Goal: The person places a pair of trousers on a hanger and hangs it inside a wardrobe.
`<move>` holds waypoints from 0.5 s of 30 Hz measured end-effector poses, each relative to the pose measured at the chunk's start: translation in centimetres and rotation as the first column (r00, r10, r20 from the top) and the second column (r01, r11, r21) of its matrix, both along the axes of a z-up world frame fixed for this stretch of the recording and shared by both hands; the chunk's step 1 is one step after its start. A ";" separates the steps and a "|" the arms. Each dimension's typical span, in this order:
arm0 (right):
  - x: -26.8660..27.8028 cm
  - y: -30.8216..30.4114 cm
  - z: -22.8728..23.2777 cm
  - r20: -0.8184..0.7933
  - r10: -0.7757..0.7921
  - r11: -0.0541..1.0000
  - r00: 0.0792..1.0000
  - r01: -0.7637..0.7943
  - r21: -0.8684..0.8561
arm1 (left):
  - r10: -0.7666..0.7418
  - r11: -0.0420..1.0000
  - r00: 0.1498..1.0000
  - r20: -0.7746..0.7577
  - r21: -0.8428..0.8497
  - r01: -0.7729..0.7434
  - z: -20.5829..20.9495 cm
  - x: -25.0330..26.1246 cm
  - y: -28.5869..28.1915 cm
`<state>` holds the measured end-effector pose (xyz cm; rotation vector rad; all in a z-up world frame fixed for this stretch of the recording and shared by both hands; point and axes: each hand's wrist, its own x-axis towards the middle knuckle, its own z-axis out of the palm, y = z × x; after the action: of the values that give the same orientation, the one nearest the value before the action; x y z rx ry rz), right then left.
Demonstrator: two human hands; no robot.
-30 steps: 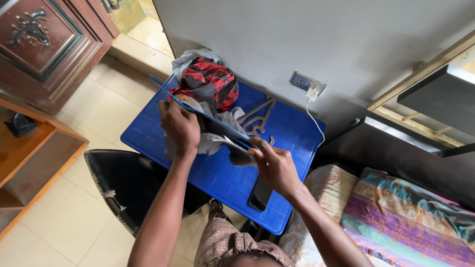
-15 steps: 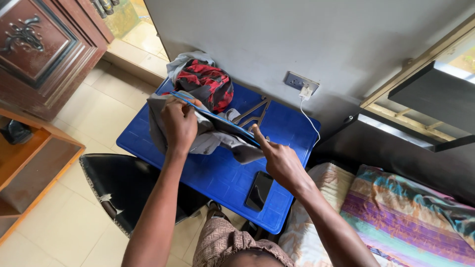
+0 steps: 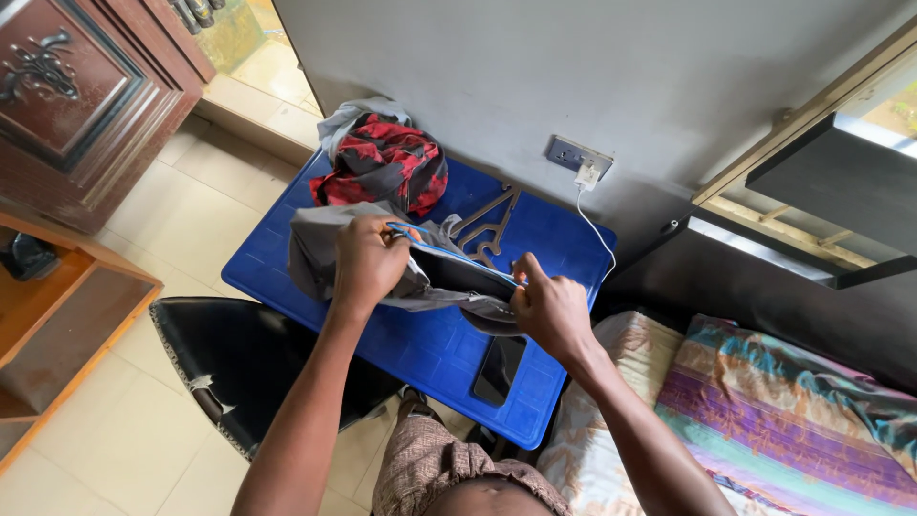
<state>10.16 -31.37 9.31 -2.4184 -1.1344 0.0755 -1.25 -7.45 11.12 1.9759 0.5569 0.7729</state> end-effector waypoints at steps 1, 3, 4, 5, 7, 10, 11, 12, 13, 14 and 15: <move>0.1 -0.2 -0.3 -0.007 0.008 0.996 1.000 -0.008 0.093 | -0.007 1.000 1.000 -0.023 -0.020 0.006 -0.2 0.0 -0.3; -0.2 -0.1 0.7 -0.011 0.015 0.983 1.000 -0.012 0.186 | -0.016 0.999 0.999 -0.044 -0.039 0.014 -0.4 0.2 -1.1; -0.6 -0.1 2.0 -0.109 0.031 0.978 0.994 -0.008 0.210 | 0.031 0.993 0.996 -0.082 0.115 -0.022 -0.5 0.2 -1.8; -1.0 0.0 3.3 -0.205 0.050 0.972 0.977 -0.001 0.234 | 0.083 0.963 0.990 -0.113 0.266 -0.050 -0.6 0.2 -2.4; -1.1 0.1 4.2 -0.216 0.121 0.971 0.969 -0.070 0.229 | 0.076 0.953 0.995 -0.062 0.298 -0.054 -0.5 0.4 -3.4; -1.1 0.1 5.1 -0.223 0.264 0.950 0.938 -0.214 0.226 | 0.081 0.932 0.994 -0.067 0.359 -0.052 -0.8 0.7 -5.0; -1.3 0.0 5.2 -0.223 0.336 0.931 0.915 -0.287 0.226 | 0.099 0.920 0.987 -0.126 0.390 -0.042 -1.1 0.6 -5.6; -1.3 0.0 5.5 -0.221 0.338 0.930 0.915 -0.289 0.226 | 0.101 0.920 0.987 -0.124 0.390 -0.045 -1.0 0.6 -5.9; -1.4 0.1 5.7 -0.205 0.381 0.909 0.902 -0.324 0.261 | 0.060 0.906 0.993 -0.104 0.423 -0.010 -0.9 0.6 -6.2; -1.4 0.1 5.9 -0.188 0.424 0.885 0.886 -0.361 0.295 | 0.020 0.890 0.996 -0.086 0.455 0.022 -0.9 0.6 -6.6; -1.5 0.0 6.5 -0.187 0.427 0.884 0.885 -0.364 0.293 | 0.023 0.891 0.996 -0.085 0.454 0.018 -0.2 0.4 -6.6</move>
<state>8.68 -31.40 15.81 -1.8636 -1.4117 0.3354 -0.81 -14.08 10.88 2.4515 0.4564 0.8806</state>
